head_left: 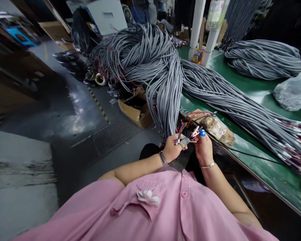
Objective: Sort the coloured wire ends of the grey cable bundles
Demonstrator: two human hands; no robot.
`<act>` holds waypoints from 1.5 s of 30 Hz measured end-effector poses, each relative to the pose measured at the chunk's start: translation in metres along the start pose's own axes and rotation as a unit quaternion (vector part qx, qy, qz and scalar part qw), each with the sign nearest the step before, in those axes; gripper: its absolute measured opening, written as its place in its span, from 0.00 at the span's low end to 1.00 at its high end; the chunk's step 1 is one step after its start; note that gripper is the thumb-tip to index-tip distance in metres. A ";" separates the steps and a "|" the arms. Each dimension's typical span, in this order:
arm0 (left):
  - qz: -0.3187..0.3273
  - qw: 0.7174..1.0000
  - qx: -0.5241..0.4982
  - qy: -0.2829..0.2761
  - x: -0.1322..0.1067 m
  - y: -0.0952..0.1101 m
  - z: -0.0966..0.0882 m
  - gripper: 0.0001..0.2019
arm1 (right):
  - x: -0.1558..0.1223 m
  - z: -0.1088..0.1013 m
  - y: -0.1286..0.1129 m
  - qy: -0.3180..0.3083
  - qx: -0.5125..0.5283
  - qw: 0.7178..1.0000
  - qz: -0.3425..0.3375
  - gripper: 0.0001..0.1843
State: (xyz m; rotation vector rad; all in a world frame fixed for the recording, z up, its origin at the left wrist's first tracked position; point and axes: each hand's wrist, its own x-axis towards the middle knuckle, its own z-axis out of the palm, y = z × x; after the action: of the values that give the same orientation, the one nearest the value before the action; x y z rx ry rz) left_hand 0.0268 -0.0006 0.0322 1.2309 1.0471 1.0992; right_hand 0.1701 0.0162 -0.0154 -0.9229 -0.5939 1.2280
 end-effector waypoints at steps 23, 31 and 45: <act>0.026 0.999 0.040 -0.011 -0.001 -0.024 -0.009 0.12 | 0.002 0.004 0.002 -0.030 0.128 0.982 0.133 0.23; 0.060 0.996 0.069 -0.011 -0.010 -0.025 -0.017 0.10 | -0.027 -0.010 -0.002 -0.186 -0.010 0.975 0.119 0.24; 0.044 0.970 0.205 -0.122 -0.002 -0.025 -0.025 0.10 | -0.040 -0.006 0.001 -0.125 -0.106 0.987 0.007 0.07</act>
State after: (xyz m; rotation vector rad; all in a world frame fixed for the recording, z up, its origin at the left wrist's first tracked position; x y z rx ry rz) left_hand 0.0035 0.0013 0.0060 1.7109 1.0674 0.7895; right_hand 0.1637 -0.0242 -0.0152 -0.9560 -0.9328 1.3208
